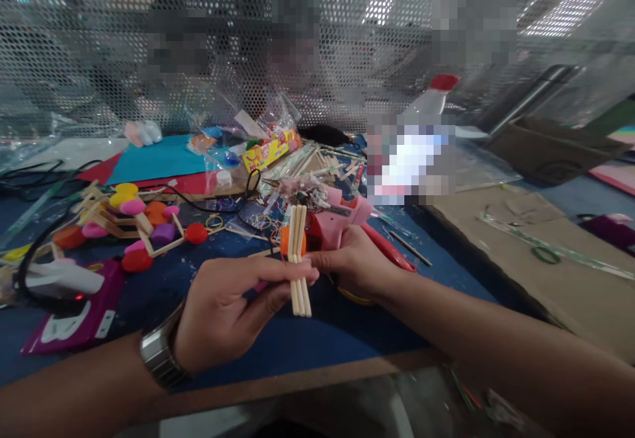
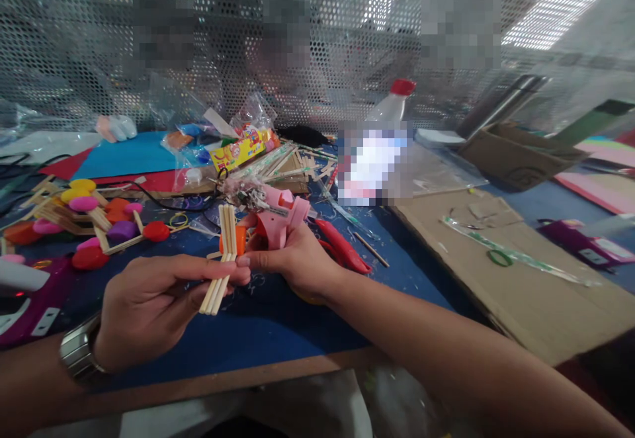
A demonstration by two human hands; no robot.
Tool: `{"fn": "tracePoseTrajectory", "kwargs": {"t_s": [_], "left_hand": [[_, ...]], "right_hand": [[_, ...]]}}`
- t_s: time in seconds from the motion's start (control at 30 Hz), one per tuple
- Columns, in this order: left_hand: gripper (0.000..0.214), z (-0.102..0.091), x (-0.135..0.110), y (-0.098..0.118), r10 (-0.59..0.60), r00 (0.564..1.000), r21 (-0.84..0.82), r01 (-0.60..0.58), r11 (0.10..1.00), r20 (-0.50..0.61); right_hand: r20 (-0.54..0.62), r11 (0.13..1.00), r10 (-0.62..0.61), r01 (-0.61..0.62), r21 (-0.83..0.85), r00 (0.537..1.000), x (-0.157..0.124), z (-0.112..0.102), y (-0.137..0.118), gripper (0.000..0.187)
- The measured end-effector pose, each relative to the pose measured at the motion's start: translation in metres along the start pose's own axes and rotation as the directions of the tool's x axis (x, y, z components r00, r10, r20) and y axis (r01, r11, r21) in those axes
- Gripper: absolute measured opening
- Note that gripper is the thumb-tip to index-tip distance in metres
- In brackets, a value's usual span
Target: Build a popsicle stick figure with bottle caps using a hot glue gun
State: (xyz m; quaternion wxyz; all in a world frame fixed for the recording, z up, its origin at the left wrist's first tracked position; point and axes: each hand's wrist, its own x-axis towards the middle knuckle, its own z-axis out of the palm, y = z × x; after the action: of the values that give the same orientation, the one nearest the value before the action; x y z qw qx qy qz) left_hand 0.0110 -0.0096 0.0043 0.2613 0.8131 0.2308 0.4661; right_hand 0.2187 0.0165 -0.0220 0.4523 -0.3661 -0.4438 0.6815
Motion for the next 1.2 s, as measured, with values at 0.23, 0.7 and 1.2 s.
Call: {"fn": "tracePoseTrajectory", "kwargs": {"t_s": [0.23, 0.7, 1.2], "left_hand": [[0.015, 0.0, 0.0008, 0.0008, 0.008, 1.0, 0.0, -0.008, 1.0, -0.003], [0.02, -0.0004, 0.0006, -0.0014, 0.021, 1.0, 0.003, -0.021, 1.0, 0.0], [0.024, -0.0002, -0.0023, -0.0017, 0.024, 1.0, 0.033, -0.024, 0.999, -0.006]], "right_hand": [[0.001, 1.0, 0.004, -0.004, -0.001, 1.0, -0.0005, 0.0009, -0.0002, 0.066], [0.0, 1.0, 0.008, -0.008, 0.007, 1.0, 0.001, 0.0009, -0.0003, 0.069], [0.06, 0.999, -0.052, 0.053, -0.003, 0.997, 0.0044, -0.0026, 0.0038, 0.064]]}}
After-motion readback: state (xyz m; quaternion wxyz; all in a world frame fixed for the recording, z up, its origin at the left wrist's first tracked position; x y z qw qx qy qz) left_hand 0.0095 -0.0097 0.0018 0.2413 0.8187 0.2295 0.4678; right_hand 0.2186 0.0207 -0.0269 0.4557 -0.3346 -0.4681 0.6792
